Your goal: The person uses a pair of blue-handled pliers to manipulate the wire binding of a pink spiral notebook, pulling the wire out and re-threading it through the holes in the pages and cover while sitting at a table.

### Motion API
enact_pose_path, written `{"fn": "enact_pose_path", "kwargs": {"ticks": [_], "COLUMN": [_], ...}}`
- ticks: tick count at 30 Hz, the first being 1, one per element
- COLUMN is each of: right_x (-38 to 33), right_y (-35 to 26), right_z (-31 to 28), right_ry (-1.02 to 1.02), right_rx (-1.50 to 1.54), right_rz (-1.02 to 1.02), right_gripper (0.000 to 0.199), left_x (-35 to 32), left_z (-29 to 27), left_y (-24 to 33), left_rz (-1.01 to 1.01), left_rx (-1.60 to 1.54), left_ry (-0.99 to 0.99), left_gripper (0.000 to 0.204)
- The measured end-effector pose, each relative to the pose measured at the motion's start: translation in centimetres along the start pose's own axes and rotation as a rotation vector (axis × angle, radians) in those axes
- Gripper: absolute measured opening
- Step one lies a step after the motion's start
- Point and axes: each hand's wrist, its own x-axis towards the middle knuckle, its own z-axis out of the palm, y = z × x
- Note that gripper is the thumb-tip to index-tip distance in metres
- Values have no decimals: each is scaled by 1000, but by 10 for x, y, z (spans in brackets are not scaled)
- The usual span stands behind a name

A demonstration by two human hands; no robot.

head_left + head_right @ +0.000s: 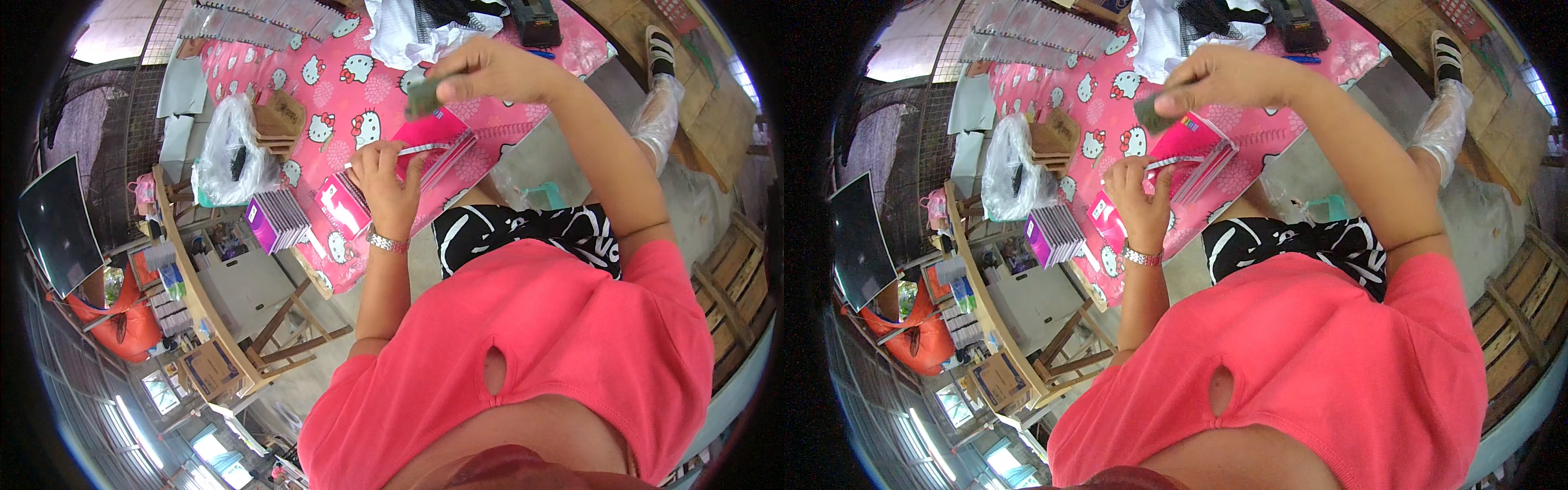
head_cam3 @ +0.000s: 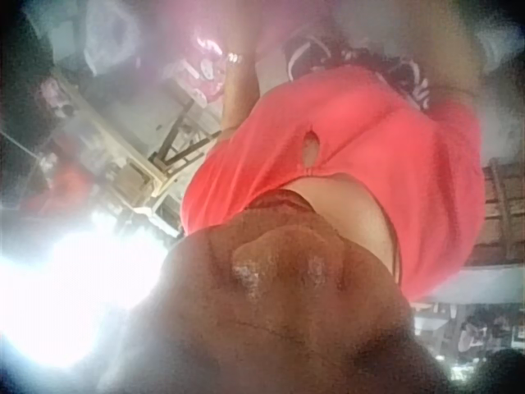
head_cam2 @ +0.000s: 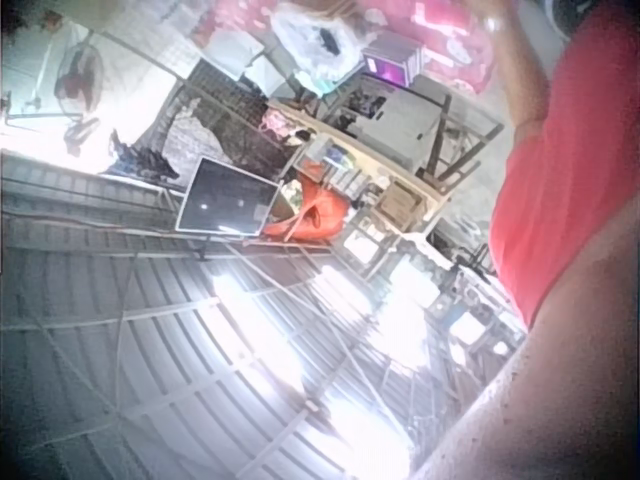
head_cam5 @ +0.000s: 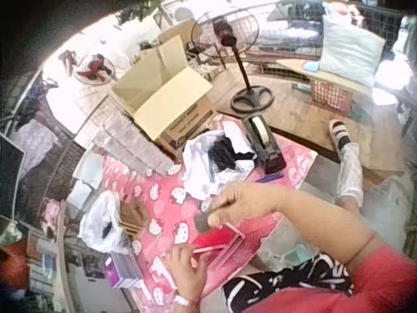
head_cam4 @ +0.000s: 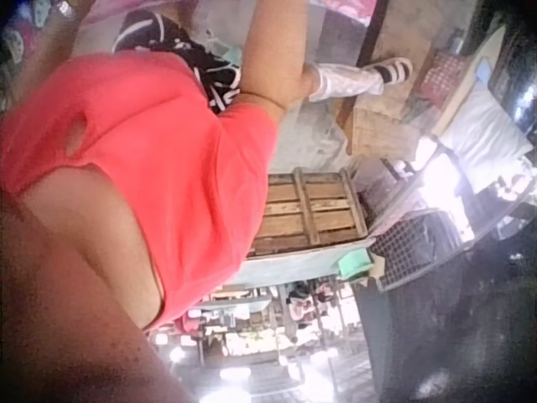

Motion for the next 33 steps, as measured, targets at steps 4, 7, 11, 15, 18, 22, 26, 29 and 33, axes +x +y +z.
{"fn": "enact_pose_path", "kwargs": {"ticks": [4,7,11,15,18,22,26,29,33], "right_x": [-2,-13,-13,-18,-16,-17,-5,-1,5], "right_y": [5,6,2,6,8,6,11,9,19], "right_z": [2,-1,2,-2,-3,-2,-1,5,8], "right_ry": [-139,-178,-238,-249,-273,-286,-253,-322,-266], "right_rx": [-447,232,-457,66,-73,247,-439,156,-53], "right_rz": [192,28,211,126,110,61,41,-3,32], "right_gripper": [33,34,36,38,37,33,32,32,32], "left_x": [7,7,7,7,5,0,0,-5,-5], "left_z": [2,3,2,3,-2,-6,-11,-10,-5], "left_y": [10,8,6,5,2,-17,-25,-28,-35], "left_rz": [31,37,38,20,19,-65,-91,-231,-236], "left_rx": [-44,-33,-62,-94,-101,-192,-227,-263,-453], "left_ry": [35,30,39,44,33,69,58,-13,-24], "left_gripper": [29,31,33,32,29,28,28,30,25]}}
